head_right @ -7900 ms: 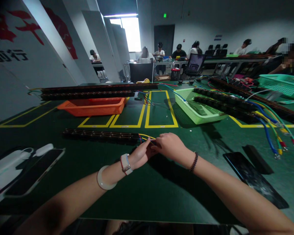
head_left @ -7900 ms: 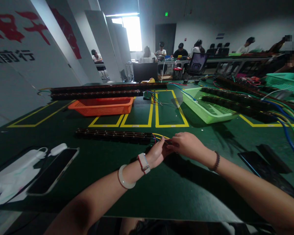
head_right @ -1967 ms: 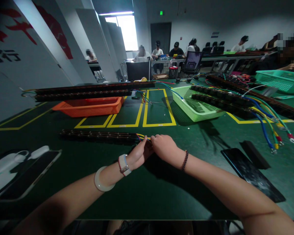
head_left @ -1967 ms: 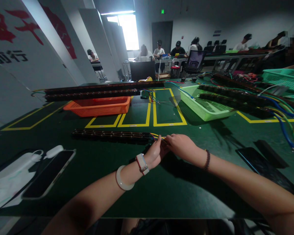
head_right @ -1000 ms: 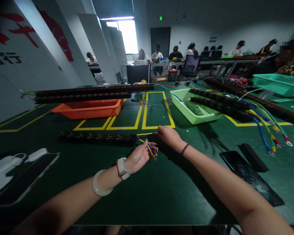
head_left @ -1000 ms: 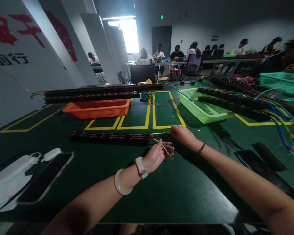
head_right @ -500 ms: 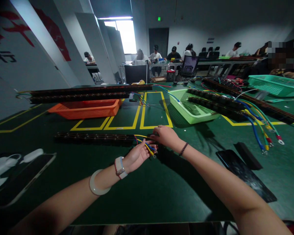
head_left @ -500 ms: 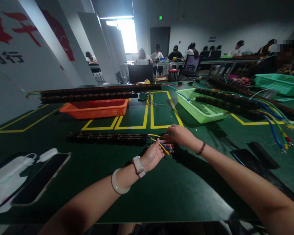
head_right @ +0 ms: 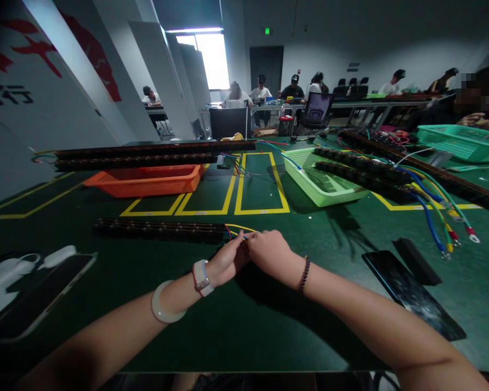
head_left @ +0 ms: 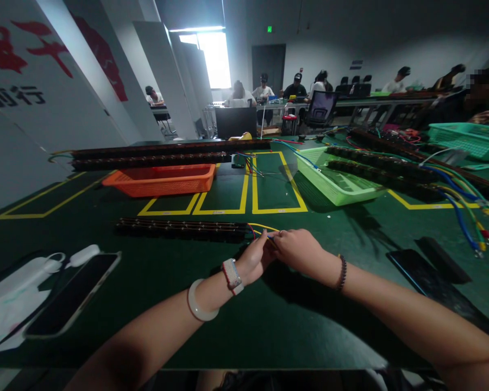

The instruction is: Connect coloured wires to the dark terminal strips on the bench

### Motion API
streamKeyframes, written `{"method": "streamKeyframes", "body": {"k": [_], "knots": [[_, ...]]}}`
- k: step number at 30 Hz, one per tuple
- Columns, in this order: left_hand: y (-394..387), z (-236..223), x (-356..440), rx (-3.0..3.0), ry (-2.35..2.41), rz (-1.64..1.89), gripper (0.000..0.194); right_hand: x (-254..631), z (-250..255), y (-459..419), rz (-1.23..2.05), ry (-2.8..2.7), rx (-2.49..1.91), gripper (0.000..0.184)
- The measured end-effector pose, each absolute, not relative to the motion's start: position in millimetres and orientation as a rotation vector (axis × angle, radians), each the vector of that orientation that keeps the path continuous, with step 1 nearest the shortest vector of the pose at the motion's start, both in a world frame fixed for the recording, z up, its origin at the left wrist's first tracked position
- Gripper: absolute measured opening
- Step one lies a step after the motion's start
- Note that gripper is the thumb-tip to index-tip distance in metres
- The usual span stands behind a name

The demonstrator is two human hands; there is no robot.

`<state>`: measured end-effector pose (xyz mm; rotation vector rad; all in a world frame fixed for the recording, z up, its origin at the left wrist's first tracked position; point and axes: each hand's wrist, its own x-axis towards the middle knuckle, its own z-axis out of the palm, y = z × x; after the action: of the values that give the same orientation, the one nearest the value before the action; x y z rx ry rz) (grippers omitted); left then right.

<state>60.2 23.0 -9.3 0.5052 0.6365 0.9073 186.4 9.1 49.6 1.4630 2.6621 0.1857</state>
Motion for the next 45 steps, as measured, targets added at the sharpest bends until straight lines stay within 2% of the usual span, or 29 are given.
{"method": "streamKeyframes", "body": {"k": [9, 14, 21, 27, 32, 40, 45], "knots": [[18.7, -0.4, 59.9, 0.48, 0.634, 0.884, 0.034, 195.3, 63.4, 15.5, 0.221, 2.624, 1.62, 0.017], [17.9, -0.6, 59.3, 0.547, 0.689, 0.887, 0.024, 206.1, 54.6, 30.0, 0.201, 2.654, 1.666, 0.013], [18.1, 1.1, 57.2, 0.598, 0.734, 0.829, 0.027, 205.4, 39.6, 40.9, 0.06, 2.585, 1.647, 0.019], [20.5, -4.3, 58.4, 0.55, 0.672, 0.883, 0.022, 198.5, 72.0, 19.9, 0.141, 2.638, 1.618, 0.016], [21.7, -8.9, 56.8, 0.543, 0.592, 0.888, 0.012, 187.6, 87.1, -5.0, 0.08, 2.716, 1.531, 0.027], [20.0, -6.2, 57.3, 0.565, 0.632, 0.867, 0.021, 185.9, 61.9, -7.9, 0.07, 2.709, 1.377, 0.036], [17.1, -1.8, 56.1, 0.616, 0.587, 0.781, 0.03, 193.7, 71.2, 2.1, 0.078, 2.691, 1.448, 0.027]]}}
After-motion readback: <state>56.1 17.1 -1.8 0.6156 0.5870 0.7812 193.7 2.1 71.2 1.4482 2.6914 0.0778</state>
